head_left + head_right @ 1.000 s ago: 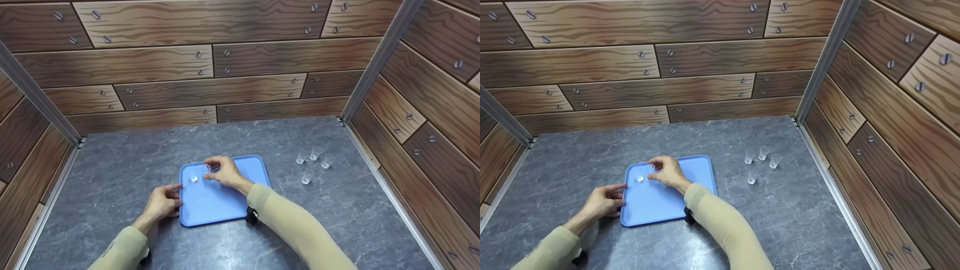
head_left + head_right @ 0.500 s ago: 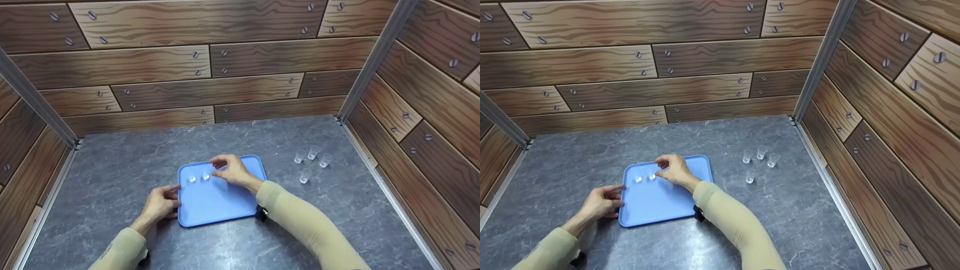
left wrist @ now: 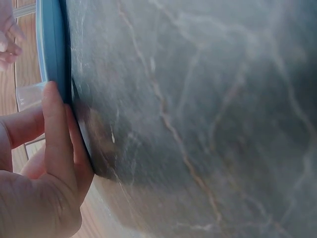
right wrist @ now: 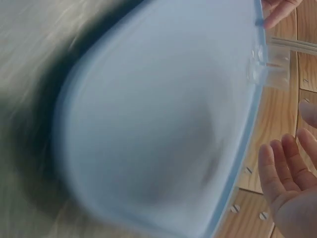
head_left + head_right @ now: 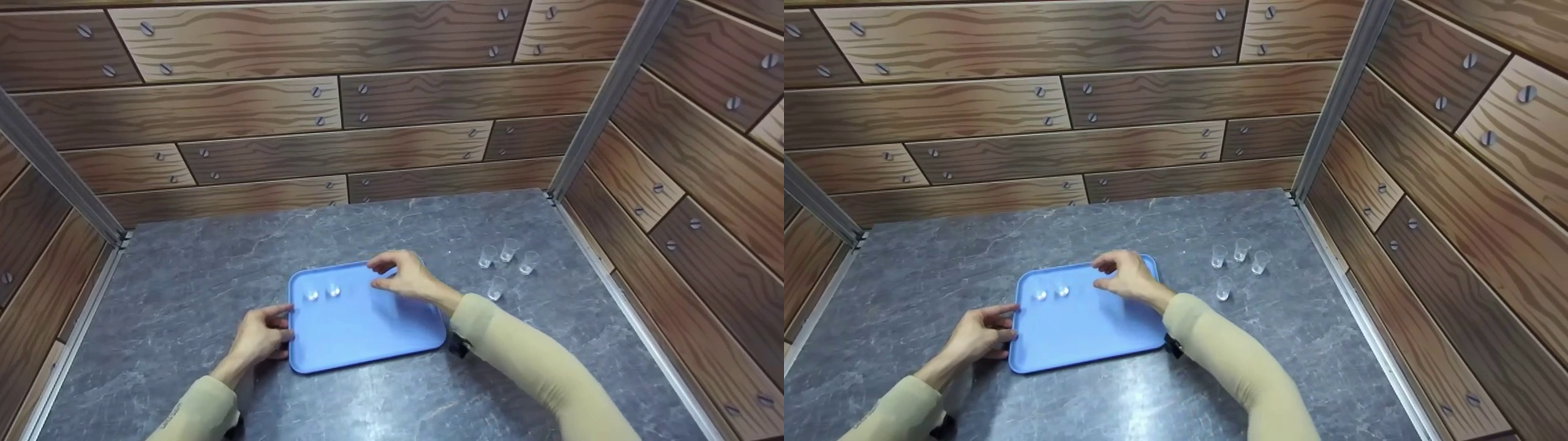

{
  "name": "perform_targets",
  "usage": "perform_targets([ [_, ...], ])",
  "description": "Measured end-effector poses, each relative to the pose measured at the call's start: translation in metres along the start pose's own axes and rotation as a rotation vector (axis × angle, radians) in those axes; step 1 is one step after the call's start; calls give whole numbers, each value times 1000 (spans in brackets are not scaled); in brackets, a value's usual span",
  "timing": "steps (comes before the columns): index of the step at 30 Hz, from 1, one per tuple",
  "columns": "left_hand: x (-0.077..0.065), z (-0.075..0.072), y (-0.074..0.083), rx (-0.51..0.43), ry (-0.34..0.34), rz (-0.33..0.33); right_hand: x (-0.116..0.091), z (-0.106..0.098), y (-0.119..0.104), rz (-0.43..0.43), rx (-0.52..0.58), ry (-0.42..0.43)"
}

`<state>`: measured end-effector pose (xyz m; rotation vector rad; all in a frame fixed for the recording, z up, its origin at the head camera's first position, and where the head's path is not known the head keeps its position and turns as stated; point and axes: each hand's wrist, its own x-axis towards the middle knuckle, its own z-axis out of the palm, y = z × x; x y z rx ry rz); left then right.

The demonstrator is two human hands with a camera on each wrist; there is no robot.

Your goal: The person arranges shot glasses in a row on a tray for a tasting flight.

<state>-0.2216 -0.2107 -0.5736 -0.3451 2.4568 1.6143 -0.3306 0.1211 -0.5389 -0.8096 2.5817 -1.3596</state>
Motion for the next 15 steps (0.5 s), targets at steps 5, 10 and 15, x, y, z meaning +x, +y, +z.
perform_targets([
  [5,-1,-1,0,7,2,-6,-9,-22,2,-5,-18,35],
  [10,0,-1,0,-2,3,-6,-21,-45,7,-7,-28,65],
  [15,1,0,-1,-7,0,-1,-38,-69,15,-26,-53,72],
])
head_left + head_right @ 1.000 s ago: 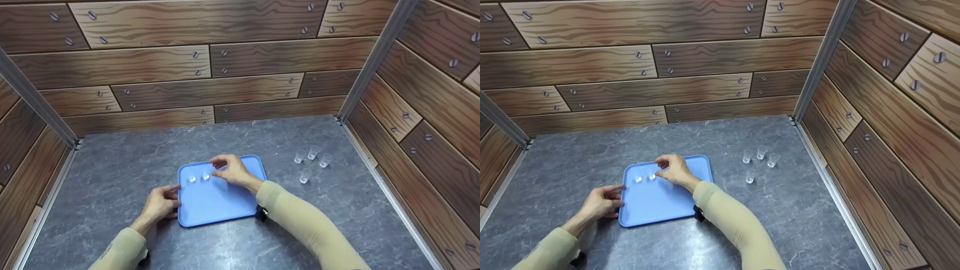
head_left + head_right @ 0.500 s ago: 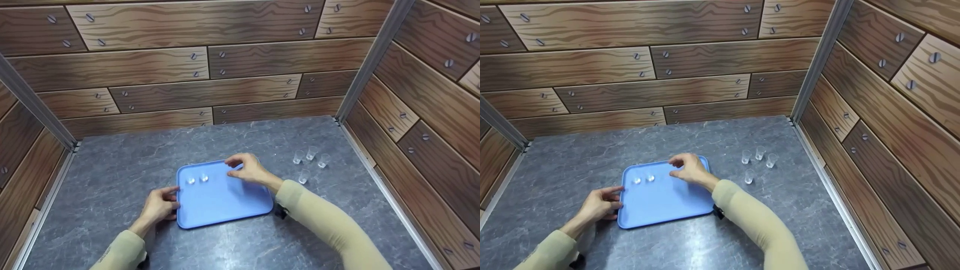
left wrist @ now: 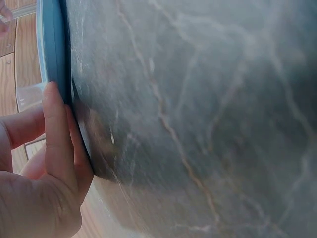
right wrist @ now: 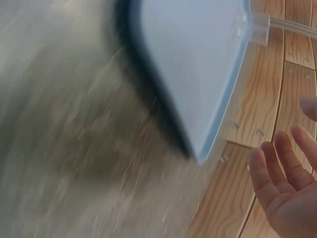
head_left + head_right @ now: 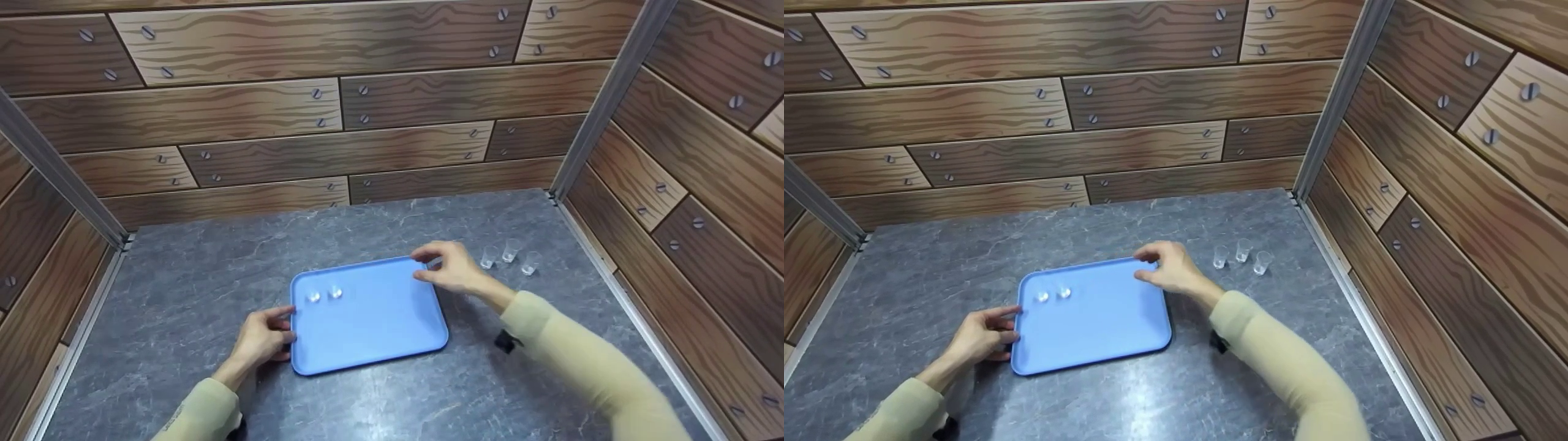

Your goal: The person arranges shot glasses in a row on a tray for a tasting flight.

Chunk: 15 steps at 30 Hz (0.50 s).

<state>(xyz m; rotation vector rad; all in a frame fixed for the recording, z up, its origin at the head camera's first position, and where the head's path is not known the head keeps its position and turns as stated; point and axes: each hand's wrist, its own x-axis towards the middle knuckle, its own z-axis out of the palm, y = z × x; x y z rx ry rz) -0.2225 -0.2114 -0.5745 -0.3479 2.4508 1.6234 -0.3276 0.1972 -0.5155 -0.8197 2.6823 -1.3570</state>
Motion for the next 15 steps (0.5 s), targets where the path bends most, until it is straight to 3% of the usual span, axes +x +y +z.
perform_targets([
  [15,-1,0,1,19,2,-8,-53,-56,38,23,-147,-29],
])
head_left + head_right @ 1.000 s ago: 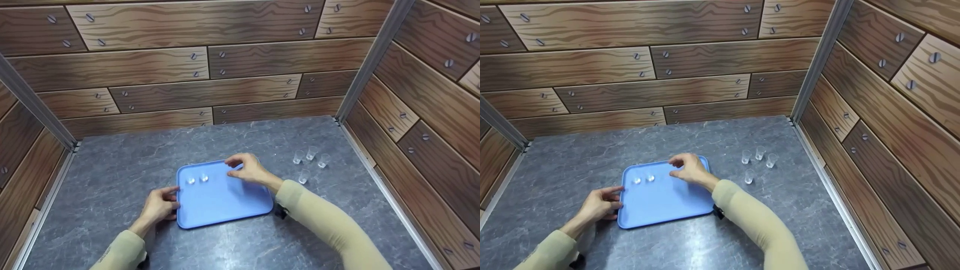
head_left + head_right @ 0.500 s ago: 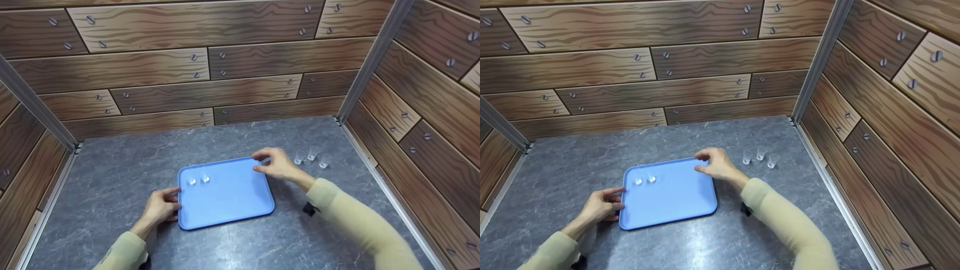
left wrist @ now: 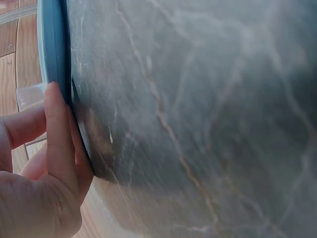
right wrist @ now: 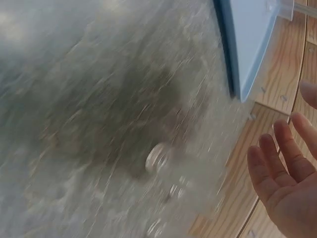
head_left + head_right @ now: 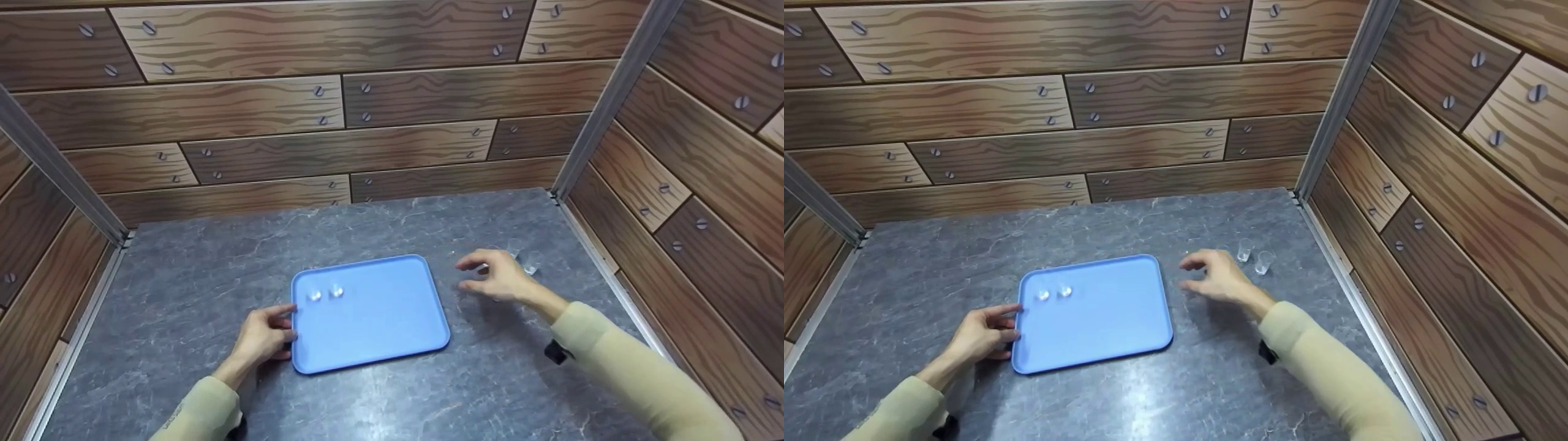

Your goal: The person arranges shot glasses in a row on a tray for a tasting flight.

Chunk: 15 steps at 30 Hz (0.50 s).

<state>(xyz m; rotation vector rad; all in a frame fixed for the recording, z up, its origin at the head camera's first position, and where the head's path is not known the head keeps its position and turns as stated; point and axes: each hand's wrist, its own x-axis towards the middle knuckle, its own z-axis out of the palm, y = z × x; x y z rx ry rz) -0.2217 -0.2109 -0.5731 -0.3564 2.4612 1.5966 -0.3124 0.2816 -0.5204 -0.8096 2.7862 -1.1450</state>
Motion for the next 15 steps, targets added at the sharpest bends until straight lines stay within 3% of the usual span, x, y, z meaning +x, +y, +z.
perform_targets([
  [6,1,0,0,2,2,6,-17,-14,12,31,-36,35],
  [15,0,0,-1,-15,1,13,-45,-25,30,117,-6,87],
])
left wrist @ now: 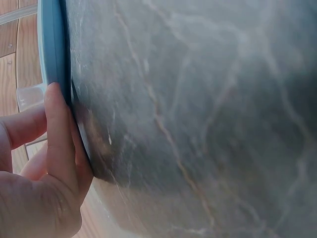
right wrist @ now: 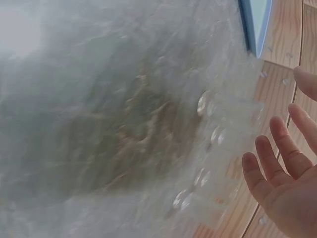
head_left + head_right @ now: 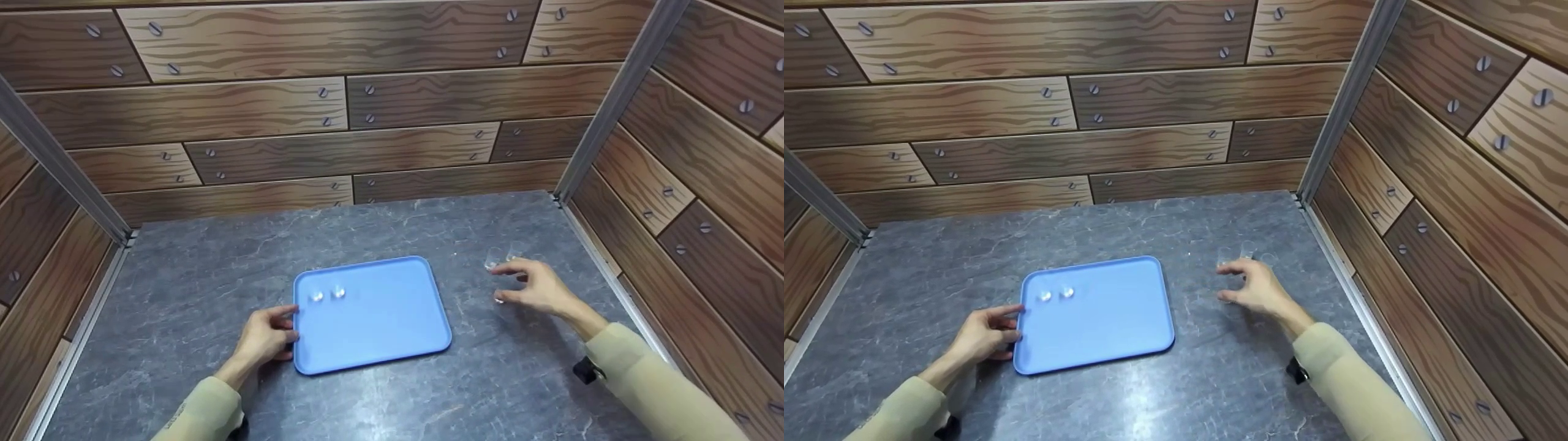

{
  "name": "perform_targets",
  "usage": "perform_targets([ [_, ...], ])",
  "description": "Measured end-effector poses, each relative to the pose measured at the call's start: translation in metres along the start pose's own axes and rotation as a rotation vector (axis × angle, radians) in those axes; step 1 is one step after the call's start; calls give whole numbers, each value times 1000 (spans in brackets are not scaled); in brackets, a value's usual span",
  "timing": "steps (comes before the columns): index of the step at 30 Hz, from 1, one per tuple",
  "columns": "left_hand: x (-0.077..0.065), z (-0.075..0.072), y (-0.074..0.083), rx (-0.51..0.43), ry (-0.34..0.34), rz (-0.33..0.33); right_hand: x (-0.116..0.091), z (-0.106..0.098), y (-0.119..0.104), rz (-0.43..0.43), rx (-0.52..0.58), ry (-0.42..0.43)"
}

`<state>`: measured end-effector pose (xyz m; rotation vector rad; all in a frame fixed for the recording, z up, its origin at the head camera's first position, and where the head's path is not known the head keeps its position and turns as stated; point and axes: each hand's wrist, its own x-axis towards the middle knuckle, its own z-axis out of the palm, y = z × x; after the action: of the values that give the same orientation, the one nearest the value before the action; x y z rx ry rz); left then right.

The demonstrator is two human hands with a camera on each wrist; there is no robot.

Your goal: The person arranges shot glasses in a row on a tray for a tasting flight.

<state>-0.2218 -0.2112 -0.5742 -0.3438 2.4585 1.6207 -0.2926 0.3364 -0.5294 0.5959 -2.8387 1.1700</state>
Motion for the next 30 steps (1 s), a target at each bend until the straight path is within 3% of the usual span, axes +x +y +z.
perform_targets([
  [14,0,1,0,13,11,1,-14,10,24,128,26,90],
  [30,1,1,0,6,13,6,-15,18,29,134,64,141],
])
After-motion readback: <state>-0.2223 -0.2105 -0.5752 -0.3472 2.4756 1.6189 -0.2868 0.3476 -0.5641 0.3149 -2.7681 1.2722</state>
